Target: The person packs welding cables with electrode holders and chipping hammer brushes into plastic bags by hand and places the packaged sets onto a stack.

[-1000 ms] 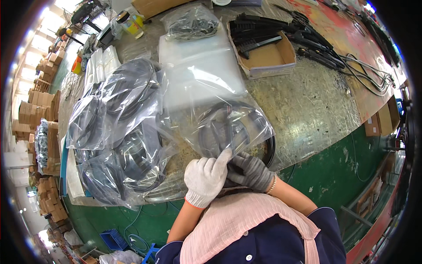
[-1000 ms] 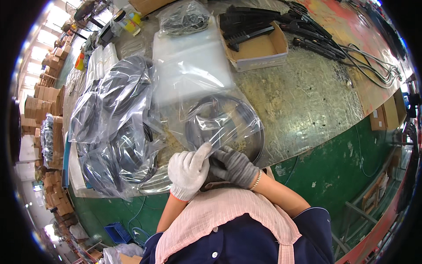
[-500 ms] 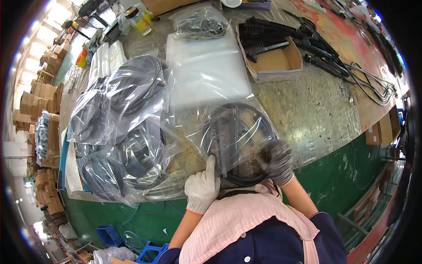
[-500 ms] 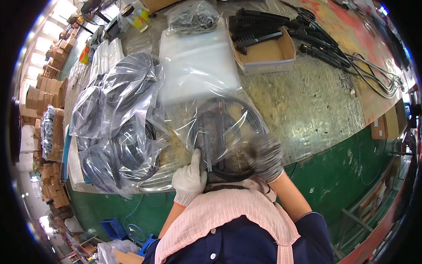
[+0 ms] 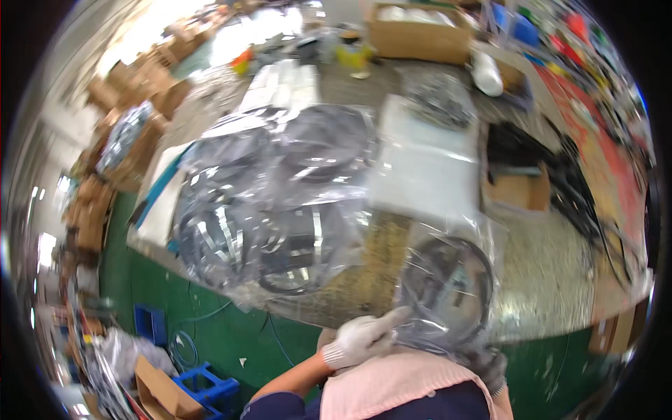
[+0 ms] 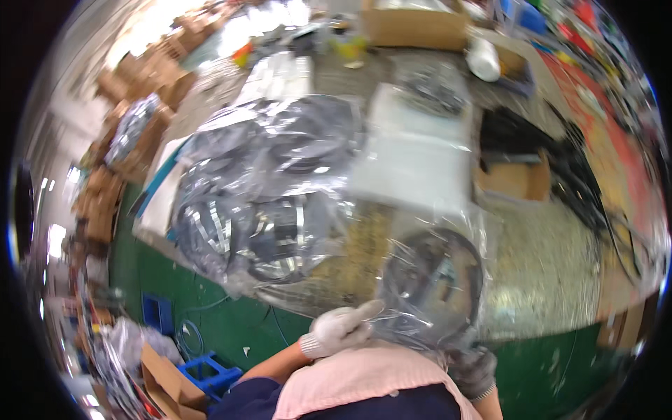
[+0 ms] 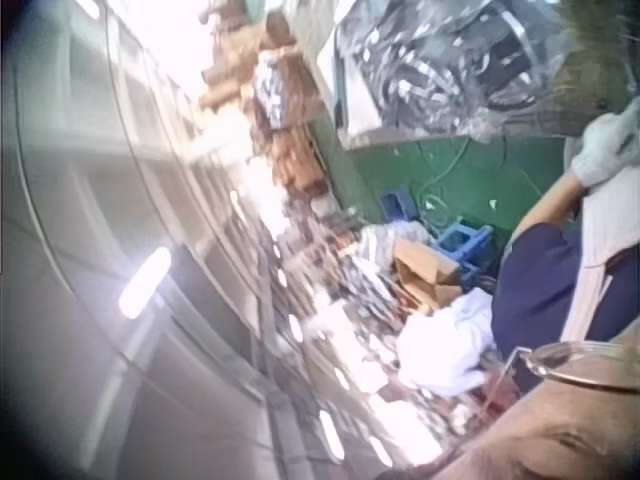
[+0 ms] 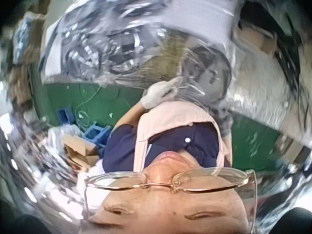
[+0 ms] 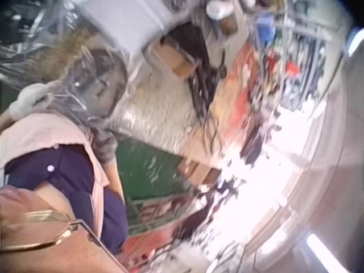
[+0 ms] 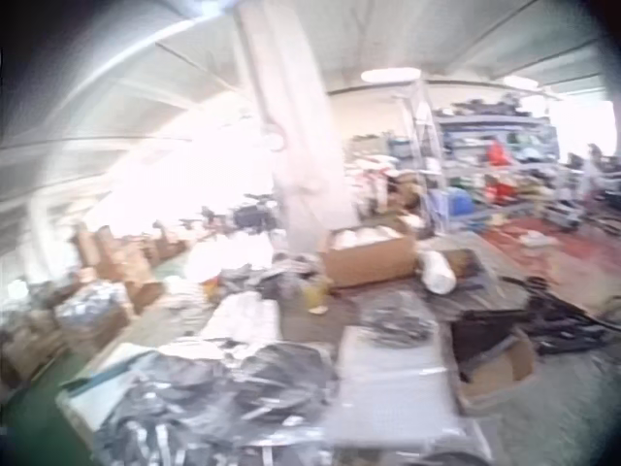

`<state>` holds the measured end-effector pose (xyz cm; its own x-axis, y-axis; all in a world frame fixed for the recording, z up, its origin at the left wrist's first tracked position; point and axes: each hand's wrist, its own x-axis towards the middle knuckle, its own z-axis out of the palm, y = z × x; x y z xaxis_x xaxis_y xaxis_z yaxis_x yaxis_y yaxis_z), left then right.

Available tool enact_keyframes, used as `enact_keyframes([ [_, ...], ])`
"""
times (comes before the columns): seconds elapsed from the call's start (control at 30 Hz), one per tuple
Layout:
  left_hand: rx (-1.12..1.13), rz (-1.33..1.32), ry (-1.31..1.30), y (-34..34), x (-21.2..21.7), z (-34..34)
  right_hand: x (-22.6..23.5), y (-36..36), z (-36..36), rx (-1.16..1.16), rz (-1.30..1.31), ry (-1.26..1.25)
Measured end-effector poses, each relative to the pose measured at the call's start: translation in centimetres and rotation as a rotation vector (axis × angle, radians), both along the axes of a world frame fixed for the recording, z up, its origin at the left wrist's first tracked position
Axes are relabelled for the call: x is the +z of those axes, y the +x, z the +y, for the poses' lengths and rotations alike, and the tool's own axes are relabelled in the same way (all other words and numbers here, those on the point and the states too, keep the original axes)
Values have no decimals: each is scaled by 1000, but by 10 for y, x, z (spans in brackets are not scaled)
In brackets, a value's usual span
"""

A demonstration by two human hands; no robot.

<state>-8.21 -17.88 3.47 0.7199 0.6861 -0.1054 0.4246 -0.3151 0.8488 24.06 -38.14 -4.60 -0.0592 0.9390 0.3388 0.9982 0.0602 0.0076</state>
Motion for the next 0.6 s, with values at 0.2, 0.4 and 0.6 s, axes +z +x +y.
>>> enact_keyframes([
  [0.2, 4, -782, 415, 6, 131, 42, 136, 108, 71, -96, 285, 350],
  [0.4, 475, -831, 274, -44, 190, 200, 321, -36, 373, 367, 1230, -103],
  [0.6, 809, -622, 902, -128, 303, 205, 377, -135, 450, 969, 1084, 166],
])
